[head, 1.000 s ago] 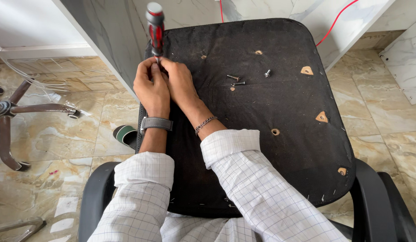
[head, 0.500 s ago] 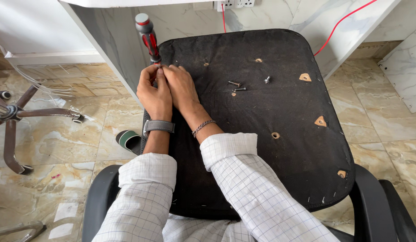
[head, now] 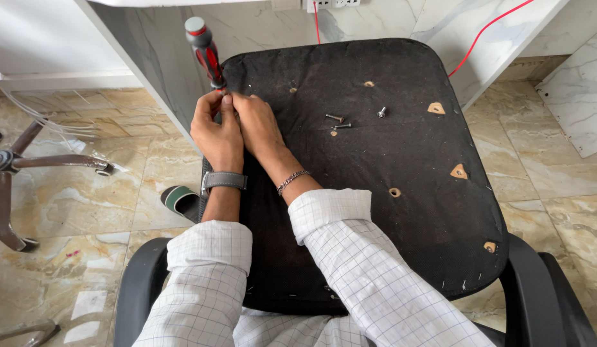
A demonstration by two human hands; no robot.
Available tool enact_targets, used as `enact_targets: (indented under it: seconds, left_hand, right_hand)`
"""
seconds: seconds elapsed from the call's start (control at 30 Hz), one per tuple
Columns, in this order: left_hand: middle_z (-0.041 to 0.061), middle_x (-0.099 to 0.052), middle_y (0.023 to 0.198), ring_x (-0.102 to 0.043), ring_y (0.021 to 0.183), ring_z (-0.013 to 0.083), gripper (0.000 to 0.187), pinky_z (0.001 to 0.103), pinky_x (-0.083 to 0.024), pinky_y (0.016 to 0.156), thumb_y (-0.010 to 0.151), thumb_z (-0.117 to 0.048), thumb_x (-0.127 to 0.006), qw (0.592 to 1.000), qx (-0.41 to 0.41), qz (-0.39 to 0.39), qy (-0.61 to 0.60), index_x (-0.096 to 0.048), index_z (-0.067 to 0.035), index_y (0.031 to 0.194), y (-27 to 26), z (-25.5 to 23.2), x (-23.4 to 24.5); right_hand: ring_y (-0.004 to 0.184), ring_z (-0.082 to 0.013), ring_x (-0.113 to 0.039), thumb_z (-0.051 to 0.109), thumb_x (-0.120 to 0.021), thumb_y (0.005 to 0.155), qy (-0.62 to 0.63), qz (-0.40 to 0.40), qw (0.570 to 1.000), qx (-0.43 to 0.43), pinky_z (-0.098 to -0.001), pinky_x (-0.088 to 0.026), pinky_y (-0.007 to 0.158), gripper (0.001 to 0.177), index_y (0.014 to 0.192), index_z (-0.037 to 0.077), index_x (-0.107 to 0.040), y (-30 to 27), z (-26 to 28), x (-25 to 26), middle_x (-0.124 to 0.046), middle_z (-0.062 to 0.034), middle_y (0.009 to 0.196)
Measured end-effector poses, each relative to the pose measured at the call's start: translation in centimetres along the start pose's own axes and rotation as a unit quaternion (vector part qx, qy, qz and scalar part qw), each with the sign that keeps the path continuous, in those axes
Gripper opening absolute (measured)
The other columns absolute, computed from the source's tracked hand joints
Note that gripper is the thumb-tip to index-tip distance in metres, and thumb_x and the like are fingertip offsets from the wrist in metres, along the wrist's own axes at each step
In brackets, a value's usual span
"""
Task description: The person uses a manual screwdriver to tighten several screws into the underside of a black fabric-covered chair seat. The person holds the seat steady with one hand while turning the screwdriver with the other, working on multiple screw locations in sequence.
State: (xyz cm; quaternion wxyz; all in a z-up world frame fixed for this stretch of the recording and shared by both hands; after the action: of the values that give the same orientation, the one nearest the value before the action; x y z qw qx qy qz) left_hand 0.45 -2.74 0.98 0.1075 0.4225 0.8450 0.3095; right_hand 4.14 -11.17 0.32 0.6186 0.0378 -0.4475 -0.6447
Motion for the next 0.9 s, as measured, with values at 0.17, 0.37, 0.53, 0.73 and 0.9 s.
enact_targets:
  seconds: [0.17, 0.37, 0.53, 0.73, 0.9]
  left_hand:
    - [0.008, -0.078, 0.087, -0.075, 0.078, 0.0169, 0.015, 0.031, -0.057, 0.072, 0.097, -0.016, -0.07, 0.999, 0.045, 0.011, 0.02, -0.074, -0.005, 0.106, -0.1, -0.5, 0.3]
    - [0.009, -0.079, 0.091, -0.077, 0.08, 0.0198, 0.013, 0.034, -0.057, 0.072, 0.098, -0.014, -0.067, 0.999, 0.005, -0.023, 0.035, -0.076, -0.006, 0.104, 0.1, -1.3, 0.1]
    - [0.01, -0.077, 0.084, -0.075, 0.075, 0.0215, 0.014, 0.035, -0.056, 0.071, 0.099, -0.017, -0.067, 0.999, 0.04, -0.018, 0.027, -0.073, -0.005, 0.101, 0.1, -0.3, -0.3]
    - [0.007, -0.078, 0.088, -0.076, 0.08, 0.0175, 0.016, 0.033, -0.058, 0.073, 0.1, -0.019, -0.07, 0.999, -0.005, -0.04, -0.019, -0.07, -0.003, 0.1, 0.5, -0.3, -0.4]
    - [0.005, -0.079, 0.086, -0.077, 0.077, 0.0127, 0.012, 0.03, -0.058, 0.071, 0.1, -0.016, -0.069, 0.999, 0.01, -0.039, -0.025, -0.072, -0.005, 0.099, 0.6, -0.2, 0.1]
  right_hand:
    - [0.085, -0.0341, -0.07, 0.016, -0.06, 0.097, -0.023, -0.019, 1.0, 0.003, -0.0457, -0.057, 0.073, 0.015, 0.1, 0.004, -0.067, -0.1, -0.1, -0.3, -0.074, -0.016, 0.085]
    - [0.085, -0.0341, -0.07, 0.019, -0.059, 0.102, -0.025, -0.008, 0.999, 0.041, -0.0459, -0.057, 0.073, 0.017, 0.101, 0.004, -0.065, -0.2, -0.1, 0.3, -0.074, -0.0159, 0.086]
    - [0.078, -0.0334, -0.072, 0.023, -0.056, 0.103, 0.005, 0.032, 0.999, -0.022, -0.0452, -0.056, 0.066, 0.021, 0.106, 0.003, -0.063, -0.2, 0.0, 0.4, -0.073, -0.0177, 0.082]
    - [0.078, -0.0335, -0.071, 0.021, -0.056, 0.101, -0.014, -0.02, 1.0, 0.017, -0.0427, -0.057, 0.067, 0.02, 0.109, 0.004, -0.064, -0.4, 0.6, 0.4, -0.074, -0.0164, 0.083]
    - [0.085, -0.0348, -0.073, 0.025, -0.063, 0.101, 0.017, -0.051, 0.998, 0.041, -0.0432, -0.058, 0.07, 0.021, 0.098, 0.004, -0.066, -0.7, 0.6, 0.8, -0.075, -0.0175, 0.088]
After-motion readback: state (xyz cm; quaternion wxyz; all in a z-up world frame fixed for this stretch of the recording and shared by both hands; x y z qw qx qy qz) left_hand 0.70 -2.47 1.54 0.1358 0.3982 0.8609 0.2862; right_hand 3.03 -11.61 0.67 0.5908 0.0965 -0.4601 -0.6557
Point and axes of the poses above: each hand's wrist, its own y-axis towards the middle knuckle, its own x-axis out of the back of the hand, z = x × y, the point moved 2 cm from there along y, towards the middle knuckle
